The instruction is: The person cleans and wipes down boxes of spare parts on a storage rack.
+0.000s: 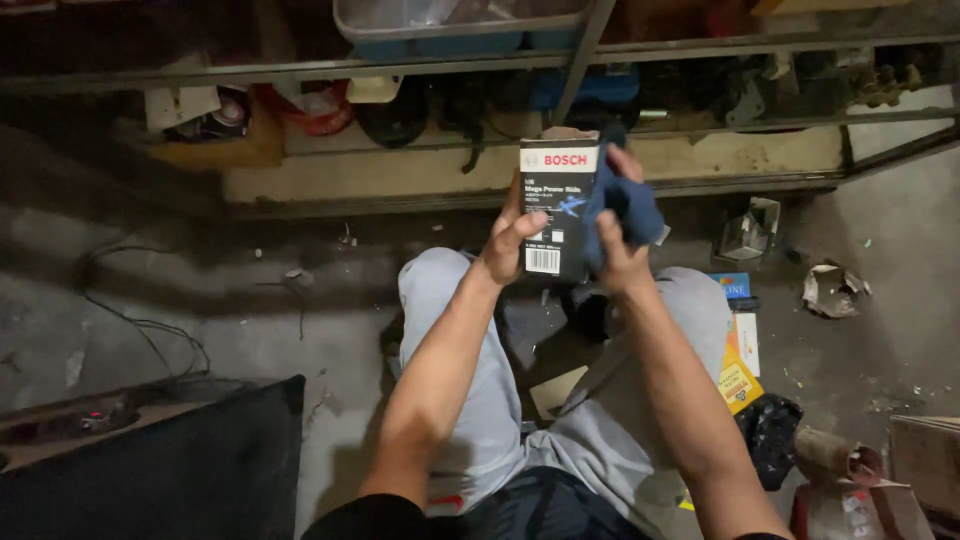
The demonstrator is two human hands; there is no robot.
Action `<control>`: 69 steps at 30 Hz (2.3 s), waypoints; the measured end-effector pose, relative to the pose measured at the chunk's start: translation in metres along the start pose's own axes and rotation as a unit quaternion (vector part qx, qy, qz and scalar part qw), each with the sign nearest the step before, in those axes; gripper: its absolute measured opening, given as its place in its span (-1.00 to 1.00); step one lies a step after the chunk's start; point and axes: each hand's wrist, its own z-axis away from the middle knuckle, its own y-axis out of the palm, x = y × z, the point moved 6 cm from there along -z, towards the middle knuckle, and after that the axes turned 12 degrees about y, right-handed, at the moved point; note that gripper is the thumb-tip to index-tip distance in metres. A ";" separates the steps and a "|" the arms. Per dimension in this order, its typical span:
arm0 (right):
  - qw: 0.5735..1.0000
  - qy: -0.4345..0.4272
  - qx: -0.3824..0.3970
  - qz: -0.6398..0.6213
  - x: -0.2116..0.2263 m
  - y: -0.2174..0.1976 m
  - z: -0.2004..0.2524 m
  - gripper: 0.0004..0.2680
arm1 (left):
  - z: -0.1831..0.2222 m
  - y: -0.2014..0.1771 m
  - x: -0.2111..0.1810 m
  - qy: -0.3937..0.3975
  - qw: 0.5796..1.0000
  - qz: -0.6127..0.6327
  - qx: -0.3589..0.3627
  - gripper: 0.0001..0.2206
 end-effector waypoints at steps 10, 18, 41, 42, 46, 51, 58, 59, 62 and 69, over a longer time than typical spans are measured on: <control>0.998 -0.063 -0.022 -0.007 0.041 0.004 -0.010 -0.49 | 0.007 -0.009 0.007 0.020 0.996 -0.083 0.024 -0.15; 0.892 0.351 -0.234 -0.159 -0.096 -0.024 0.002 -0.56 | 0.013 -0.015 0.014 0.035 0.996 -0.047 0.062 -0.13; 0.785 0.306 0.001 -0.539 -0.056 -0.003 -0.004 -0.67 | 0.004 -0.049 -0.014 0.060 0.996 -0.064 -0.006 -0.28; 0.803 0.301 -0.022 -0.514 -0.052 -0.015 -0.005 -0.63 | -0.006 -0.040 -0.031 0.089 0.986 -0.142 -0.014 -0.30; 0.946 0.206 -0.089 -0.232 -0.039 -0.030 -0.007 -0.63 | -0.006 -0.060 -0.014 0.108 0.982 -0.139 -0.065 -0.34; 0.980 0.102 -0.166 -0.028 -0.062 -0.025 0.006 -0.70 | -0.007 -0.044 -0.029 0.119 0.963 -0.240 -0.021 -0.27; 0.860 0.361 -0.136 -0.335 -0.106 -0.025 -0.006 -0.71 | -0.011 -0.016 -0.034 0.108 0.959 -0.263 -0.022 -0.19; 0.830 0.361 -0.078 -0.419 -0.103 -0.018 -0.010 -0.70 | -0.012 -0.017 -0.035 0.128 0.964 -0.230 -0.038 -0.21; 0.763 0.332 0.028 -0.554 -0.057 -0.009 -0.013 -0.67 | -0.002 -0.054 -0.011 0.169 0.966 -0.161 -0.106 -0.26; 0.692 0.302 0.038 -0.655 -0.002 0.016 -0.004 -0.59 | 0.008 -0.091 0.012 0.293 0.904 -0.235 -0.206 -0.41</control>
